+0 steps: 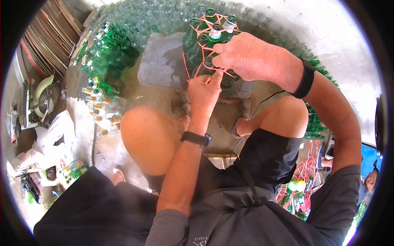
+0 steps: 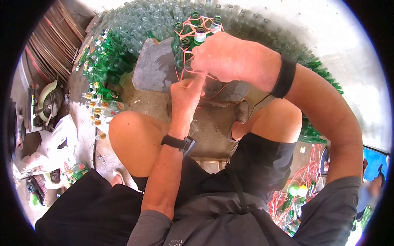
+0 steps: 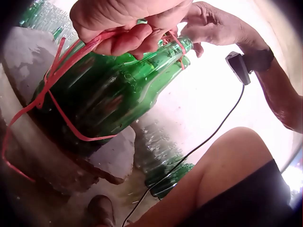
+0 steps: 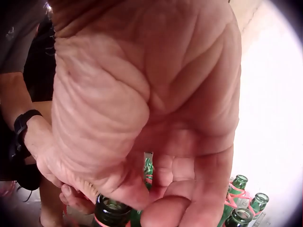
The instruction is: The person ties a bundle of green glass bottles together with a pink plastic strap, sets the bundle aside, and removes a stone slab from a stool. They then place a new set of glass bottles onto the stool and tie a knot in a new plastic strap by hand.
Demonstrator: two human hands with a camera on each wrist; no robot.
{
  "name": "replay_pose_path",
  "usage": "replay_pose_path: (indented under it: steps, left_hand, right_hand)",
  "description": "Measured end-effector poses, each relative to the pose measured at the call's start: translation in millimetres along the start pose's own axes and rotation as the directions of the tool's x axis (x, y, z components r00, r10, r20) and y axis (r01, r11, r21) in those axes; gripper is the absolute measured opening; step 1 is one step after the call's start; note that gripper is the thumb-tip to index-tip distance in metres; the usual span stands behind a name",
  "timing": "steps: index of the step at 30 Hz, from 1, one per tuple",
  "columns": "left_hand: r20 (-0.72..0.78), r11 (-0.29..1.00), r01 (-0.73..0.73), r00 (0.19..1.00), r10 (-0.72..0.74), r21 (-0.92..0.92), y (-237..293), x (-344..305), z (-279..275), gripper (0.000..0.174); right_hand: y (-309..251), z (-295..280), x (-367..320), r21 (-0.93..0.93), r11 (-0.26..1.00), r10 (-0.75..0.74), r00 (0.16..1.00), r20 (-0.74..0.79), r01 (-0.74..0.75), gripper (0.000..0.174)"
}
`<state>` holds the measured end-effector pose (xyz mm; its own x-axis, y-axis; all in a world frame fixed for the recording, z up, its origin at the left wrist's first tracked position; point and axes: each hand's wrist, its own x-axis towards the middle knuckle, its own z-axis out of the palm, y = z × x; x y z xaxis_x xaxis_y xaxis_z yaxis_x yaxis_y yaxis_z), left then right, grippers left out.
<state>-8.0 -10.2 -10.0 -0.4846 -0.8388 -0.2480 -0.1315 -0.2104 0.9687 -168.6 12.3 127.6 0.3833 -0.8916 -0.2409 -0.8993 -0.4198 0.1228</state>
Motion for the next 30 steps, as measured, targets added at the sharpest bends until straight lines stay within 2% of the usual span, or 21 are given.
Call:
replay_pose_path:
  steps: [2, 4, 6, 8, 15, 17, 18, 20, 21, 23, 27, 29, 30]
  left_hand:
    - [0.002, 1.000, 0.005, 1.000, -0.005, 0.017, 0, 1, -1, 0.048]
    - [-0.003, 0.992, -0.034, 0.999, 0.035, 0.124, -1, 3, -3, 0.049]
    - [-0.017, 0.991, -0.086, 0.996, 0.088, 0.103, -2, 2, 0, 0.050]
    - [-0.033, 0.987, -0.142, 0.989, 0.145, 0.081, -2, 0, 0, 0.052]
    - [-0.015, 0.991, -0.103, 0.994, 0.105, 0.087, 8, -9, -1, 0.041]
    - [-0.007, 0.991, -0.099, 0.995, 0.100, 0.088, 9, -9, 0, 0.040]
    - [-0.009, 0.990, -0.089, 0.996, 0.091, 0.106, 11, -9, 0, 0.040]
    - [-0.012, 0.989, -0.081, 0.996, 0.083, 0.123, 10, -8, 2, 0.039]
    - [-0.007, 0.992, -0.103, 0.995, 0.104, 0.072, 8, -8, 2, 0.041]
    - [-0.001, 0.992, -0.123, 0.992, 0.123, 0.021, 5, -7, 4, 0.043]
    - [0.009, 0.989, -0.141, 0.990, 0.141, 0.036, 13, -9, 5, 0.033]
    - [0.010, 0.990, -0.130, 0.991, 0.130, 0.044, 15, -9, 5, 0.030]
    - [0.019, 0.990, -0.135, 0.991, 0.135, 0.032, 14, -9, 5, 0.029]
  right_hand:
    - [2, -6, 3, 0.016, 1.000, -0.019, 0.997, 0.074, 0.017, 0.017]
    - [5, -10, 6, -0.012, 1.000, -0.027, 0.995, 0.093, 0.028, 0.016]
    - [7, -12, 9, -0.037, 0.999, -0.035, 0.993, 0.113, 0.040, 0.014]
    - [9, -14, 12, -0.049, 0.999, 0.006, 0.980, 0.198, 0.004, 0.012]
    - [20, -15, 8, 0.033, 0.999, -0.017, 0.990, 0.137, 0.012, 0.009]
    - [26, -15, 4, 0.324, 0.939, -0.111, 0.993, -0.032, 0.115, 0.007]
    - [29, -9, 2, 0.323, 0.939, -0.112, 0.993, -0.031, 0.116, 0.007]
    - [33, 9, 2, 0.573, 0.805, -0.089, 0.986, -0.138, 0.153, 0.014]
    - [32, 6, 0, 0.573, 0.806, -0.087, 0.987, -0.137, 0.151, 0.014]
    - [28, -3, -5, 0.714, 0.699, -0.009, 1.000, -0.023, 0.023, 0.020]
    - [28, 3, -14, 0.721, 0.692, 0.086, 0.996, -0.029, -0.038, 0.021]
    - [30, 5, -19, 0.488, 0.870, 0.118, 0.990, -0.077, -0.066, 0.021]
    - [29, 2, -19, 0.487, 0.871, 0.118, 0.990, -0.076, -0.066, 0.021]
